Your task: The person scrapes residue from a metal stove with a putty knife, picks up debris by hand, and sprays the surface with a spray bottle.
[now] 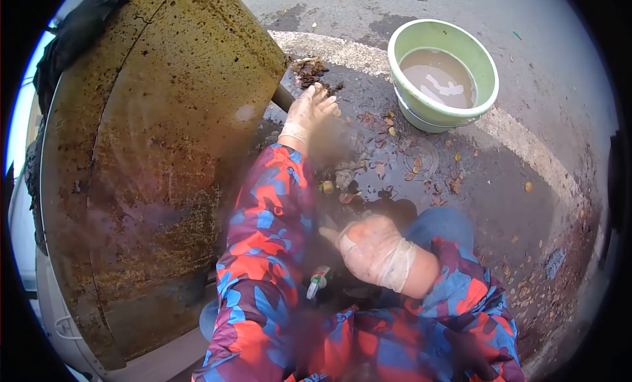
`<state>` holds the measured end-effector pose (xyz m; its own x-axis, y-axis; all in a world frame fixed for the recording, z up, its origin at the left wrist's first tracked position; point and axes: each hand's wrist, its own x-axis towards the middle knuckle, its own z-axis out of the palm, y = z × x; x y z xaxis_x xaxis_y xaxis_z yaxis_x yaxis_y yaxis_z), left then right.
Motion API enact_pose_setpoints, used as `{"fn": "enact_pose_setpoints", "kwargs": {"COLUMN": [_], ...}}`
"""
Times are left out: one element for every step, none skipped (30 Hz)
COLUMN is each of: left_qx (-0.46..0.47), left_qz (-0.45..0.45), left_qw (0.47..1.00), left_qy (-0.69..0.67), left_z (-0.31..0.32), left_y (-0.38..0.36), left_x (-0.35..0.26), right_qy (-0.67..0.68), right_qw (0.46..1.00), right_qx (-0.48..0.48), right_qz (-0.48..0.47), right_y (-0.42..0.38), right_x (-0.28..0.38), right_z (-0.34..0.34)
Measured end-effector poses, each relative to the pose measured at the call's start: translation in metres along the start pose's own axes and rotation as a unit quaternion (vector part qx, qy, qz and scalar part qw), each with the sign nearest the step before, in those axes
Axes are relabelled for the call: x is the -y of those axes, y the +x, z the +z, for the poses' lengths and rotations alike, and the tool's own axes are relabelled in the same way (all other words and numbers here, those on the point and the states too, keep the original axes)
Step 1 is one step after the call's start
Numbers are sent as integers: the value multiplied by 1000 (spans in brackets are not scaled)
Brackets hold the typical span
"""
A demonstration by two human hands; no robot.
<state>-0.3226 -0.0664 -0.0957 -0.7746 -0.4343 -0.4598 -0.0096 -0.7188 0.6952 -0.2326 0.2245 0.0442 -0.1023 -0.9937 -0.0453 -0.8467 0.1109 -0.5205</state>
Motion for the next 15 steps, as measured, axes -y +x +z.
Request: {"fn": "enact_pose_setpoints", "kwargs": {"left_qx": [25, 48, 67, 80, 95, 70, 48, 74, 67, 22, -24, -90, -92, -66, -36], "left_qz": [-34, -61, -90, -97, -107, -83, -62, -16, -7, 30, 66, 0, 6, -4, -15], "left_qw": [999, 995, 989, 985, 979, 974, 964, 953, 955, 932, 901, 910, 910, 957, 987], "left_qy": [20, 58, 96, 121, 148, 201, 253, 292, 290, 361, 429, 404, 403, 282, 157], "left_z": [0, -1, 2, 2, 1, -2, -7, -18, -24, -26, -30, 11, -1, -17, -25], "left_y": [-14, -31, -52, -73, -95, -116, -133, -152, -170, -190, -212, -267, -282, -290, -298], "left_x": [4, 7, 8, 7, 4, 2, 1, -2, -8, -15, -22, -45, -46, -45, -44], "right_qy": [9, 2, -10, -18, -36, -62, -90, -77, -63, -56, -60, -24, 13, 47, 43], "right_qw": [1000, 1000, 1000, 1000, 999, 997, 994, 994, 993, 992, 992, 989, 983, 977, 976], "right_qx": [-16, -11, 1, -4, -9, -16, -24, -59, -93, -107, -108, -146, -183, -209, -213], "right_qz": [-7, 3, 21, 21, 18, 33, 52, 41, 34, 44, 35, 22, 11, -3, -6], "right_y": [2, 3, 7, 7, 9, 11, 13, 15, 17, 19, 22, 25, 28, 34, 37], "right_x": [-4, -8, -9, -10, -16, -15, -14, -17, -17, -12, -5, 2, 9, 15, 24], "right_z": [4, 12, 8, 1, 3, -1, -5, -5, -6, -12, -16, -18, -18, -14, -15]}}
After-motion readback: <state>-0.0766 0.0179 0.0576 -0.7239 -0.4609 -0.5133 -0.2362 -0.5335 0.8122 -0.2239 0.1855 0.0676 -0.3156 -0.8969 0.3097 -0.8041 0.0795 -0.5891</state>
